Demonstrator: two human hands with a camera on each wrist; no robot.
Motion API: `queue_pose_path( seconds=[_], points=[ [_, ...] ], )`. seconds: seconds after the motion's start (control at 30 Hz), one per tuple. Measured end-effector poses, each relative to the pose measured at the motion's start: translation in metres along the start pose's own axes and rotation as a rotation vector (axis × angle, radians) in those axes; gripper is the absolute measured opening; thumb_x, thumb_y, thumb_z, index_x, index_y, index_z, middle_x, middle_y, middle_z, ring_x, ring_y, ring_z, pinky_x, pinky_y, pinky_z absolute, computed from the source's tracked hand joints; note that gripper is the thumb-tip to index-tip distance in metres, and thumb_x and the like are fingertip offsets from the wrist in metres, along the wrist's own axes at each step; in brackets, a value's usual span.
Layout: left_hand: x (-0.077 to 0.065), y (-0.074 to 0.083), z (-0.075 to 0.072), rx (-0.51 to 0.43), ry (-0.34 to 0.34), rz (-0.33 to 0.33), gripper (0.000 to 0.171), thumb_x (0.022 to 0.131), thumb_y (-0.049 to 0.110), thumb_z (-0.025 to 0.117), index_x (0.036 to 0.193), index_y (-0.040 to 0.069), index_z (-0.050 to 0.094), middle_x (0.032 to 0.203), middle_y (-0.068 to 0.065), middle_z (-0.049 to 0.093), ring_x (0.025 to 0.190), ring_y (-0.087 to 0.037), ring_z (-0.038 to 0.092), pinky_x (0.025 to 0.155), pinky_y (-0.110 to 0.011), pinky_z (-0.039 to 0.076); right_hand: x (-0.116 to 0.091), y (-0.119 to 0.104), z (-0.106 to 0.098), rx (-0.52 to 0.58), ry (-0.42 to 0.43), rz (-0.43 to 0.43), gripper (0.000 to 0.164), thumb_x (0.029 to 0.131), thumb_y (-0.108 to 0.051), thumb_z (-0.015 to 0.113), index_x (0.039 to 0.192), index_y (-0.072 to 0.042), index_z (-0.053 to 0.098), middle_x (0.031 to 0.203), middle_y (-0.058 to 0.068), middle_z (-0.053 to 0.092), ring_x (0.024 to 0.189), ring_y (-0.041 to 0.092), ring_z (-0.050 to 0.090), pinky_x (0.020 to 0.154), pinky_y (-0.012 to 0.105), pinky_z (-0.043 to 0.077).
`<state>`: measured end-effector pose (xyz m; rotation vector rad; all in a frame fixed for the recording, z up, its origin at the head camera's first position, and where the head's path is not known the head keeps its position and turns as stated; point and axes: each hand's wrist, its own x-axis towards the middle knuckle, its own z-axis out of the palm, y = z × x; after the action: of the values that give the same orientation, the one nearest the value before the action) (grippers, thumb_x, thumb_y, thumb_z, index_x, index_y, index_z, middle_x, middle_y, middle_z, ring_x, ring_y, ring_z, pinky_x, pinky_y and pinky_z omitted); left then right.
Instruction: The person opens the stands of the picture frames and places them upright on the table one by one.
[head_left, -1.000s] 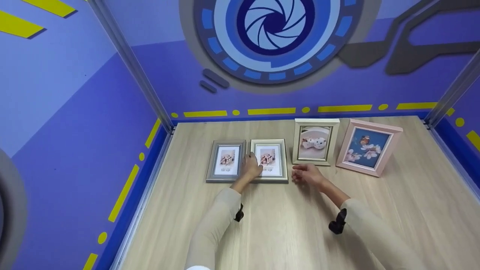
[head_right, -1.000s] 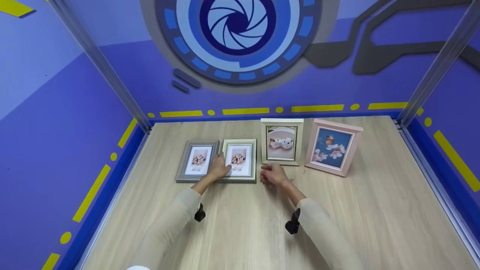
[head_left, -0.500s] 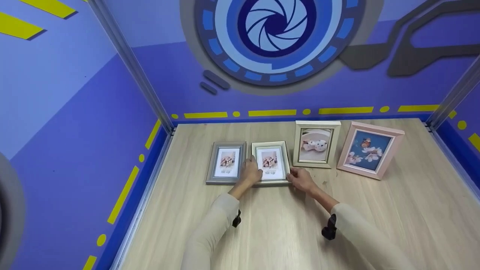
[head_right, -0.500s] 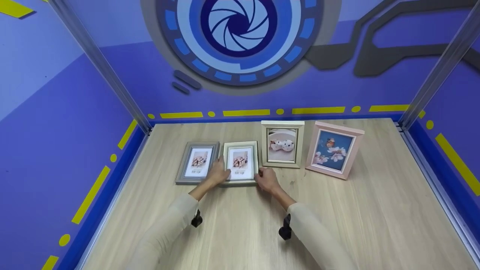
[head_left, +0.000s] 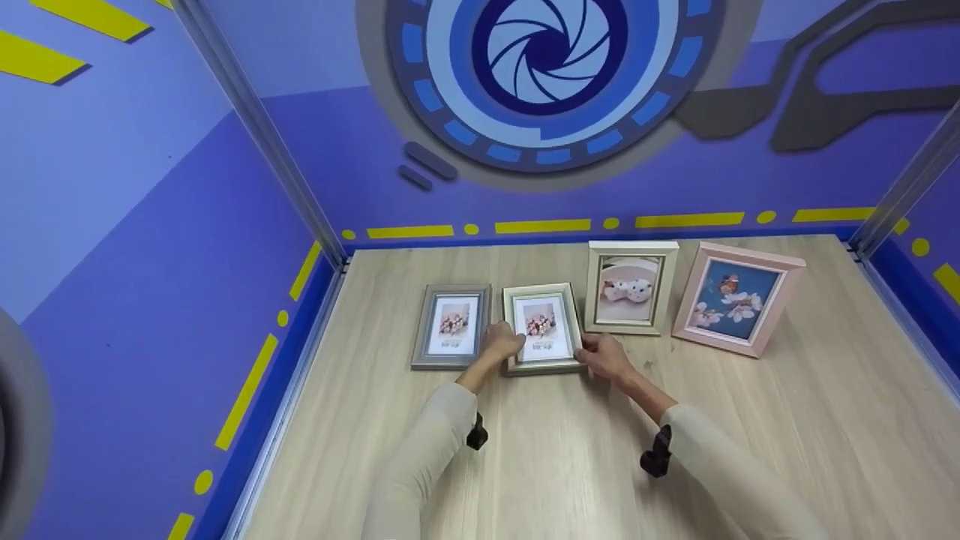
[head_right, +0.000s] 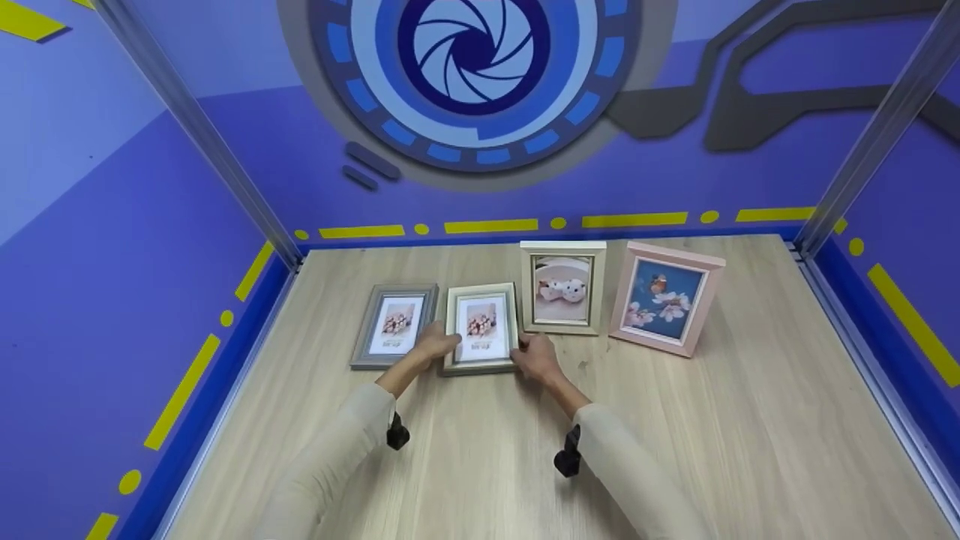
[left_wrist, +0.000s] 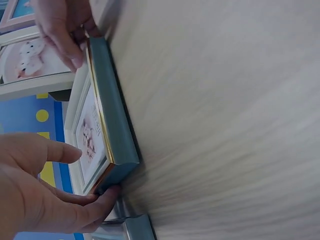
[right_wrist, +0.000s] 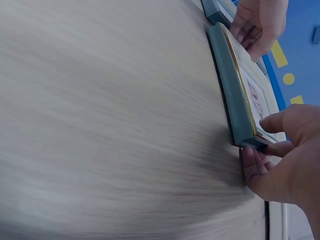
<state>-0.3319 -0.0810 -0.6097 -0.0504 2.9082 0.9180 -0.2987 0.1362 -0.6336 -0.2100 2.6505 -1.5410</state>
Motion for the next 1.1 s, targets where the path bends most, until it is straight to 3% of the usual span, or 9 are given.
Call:
queue_pose_path(
  seconds=[0.13,0.23,0.3,0.53,0.63,0.77,0.9,1.0,1.1],
  points=[
    [-0.010,0.012,-0.014,-0.162,-0.105,-0.153,0.009,0.086,0.014,0.057,0.080,0.006,0.057,0.089,-0.013,0.062,0.088,-0.025,0.058,0.081,-0.036,0.056,-0.002,0.000,-0.001,0.066,0.023,0.052,0.031,0.088,0.004,0.064,0.117,0.013,0.069,0.099,0.025,0.075,0.072,0.005,0.055,0.063,0.015,0.044],
    [-0.013,0.015,-0.017,-0.312,-0.120,-0.206,0.032,0.088,0.011,0.054,0.114,-0.007,0.060,0.119,-0.022,0.064,0.112,-0.031,0.059,0.099,-0.042,0.054,-0.003,-0.002,-0.002,0.138,0.039,0.110,0.038,0.088,0.004,0.065,0.125,0.013,0.065,0.111,0.029,0.073,0.078,0.006,0.061,0.064,0.013,0.048],
    [-0.015,0.017,-0.018,-0.385,-0.108,-0.213,0.043,0.088,0.009,0.052,0.126,-0.012,0.055,0.127,-0.024,0.061,0.117,-0.032,0.056,0.103,-0.044,0.052,-0.004,-0.003,-0.003,0.173,0.039,0.137,0.041,0.090,0.003,0.064,0.129,0.013,0.063,0.115,0.031,0.071,0.082,0.009,0.064,0.065,0.014,0.050],
    [-0.020,0.014,-0.021,-0.515,-0.091,-0.239,0.030,0.089,0.007,0.051,0.113,-0.009,0.056,0.119,-0.024,0.059,0.116,-0.034,0.056,0.103,-0.046,0.051,-0.008,-0.010,-0.008,0.219,0.019,0.123,0.044,0.093,0.001,0.063,0.135,0.015,0.056,0.121,0.035,0.067,0.103,0.024,0.070,0.071,0.014,0.053],
    [-0.019,0.012,-0.023,-0.600,-0.068,-0.253,0.009,0.092,0.008,0.049,0.095,0.000,0.052,0.102,-0.016,0.057,0.103,-0.028,0.055,0.093,-0.038,0.051,-0.009,-0.012,-0.011,0.254,0.010,0.115,0.045,0.095,0.001,0.063,0.137,0.016,0.054,0.123,0.036,0.066,0.102,0.021,0.070,0.073,0.014,0.054],
    [-0.016,0.012,-0.028,-0.650,0.023,-0.283,0.028,0.093,0.011,0.053,0.071,0.016,0.037,0.075,0.000,0.036,0.075,-0.017,0.037,0.068,-0.030,0.037,-0.009,-0.013,-0.015,0.319,-0.018,0.130,0.047,0.097,0.000,0.061,0.140,0.015,0.051,0.124,0.035,0.066,0.094,0.013,0.069,0.079,0.026,0.061],
    [-0.016,0.014,-0.034,-0.683,0.091,-0.299,0.030,0.091,0.012,0.059,0.065,0.014,0.044,0.070,0.002,0.041,0.074,-0.016,0.042,0.070,-0.030,0.040,-0.011,-0.013,-0.019,0.333,-0.050,0.106,0.045,0.098,0.001,0.061,0.140,0.014,0.052,0.125,0.035,0.065,0.096,0.014,0.069,0.084,0.036,0.063],
    [-0.019,0.014,-0.039,-0.725,0.104,-0.272,0.014,0.092,0.011,0.061,0.088,0.000,0.068,0.089,-0.008,0.065,0.095,-0.023,0.060,0.089,-0.034,0.051,-0.013,-0.014,-0.020,0.324,-0.068,0.050,0.046,0.098,0.001,0.061,0.140,0.015,0.051,0.127,0.037,0.063,0.105,0.023,0.069,0.085,0.036,0.062],
    [-0.026,0.013,-0.048,-0.774,0.073,-0.243,0.037,0.095,0.011,0.062,0.127,-0.008,0.064,0.123,-0.020,0.069,0.122,-0.032,0.062,0.109,-0.039,0.049,-0.014,-0.017,-0.022,0.314,-0.074,0.009,0.049,0.097,0.001,0.063,0.143,0.014,0.049,0.131,0.037,0.061,0.115,0.034,0.066,0.084,0.027,0.061]
  ],
)
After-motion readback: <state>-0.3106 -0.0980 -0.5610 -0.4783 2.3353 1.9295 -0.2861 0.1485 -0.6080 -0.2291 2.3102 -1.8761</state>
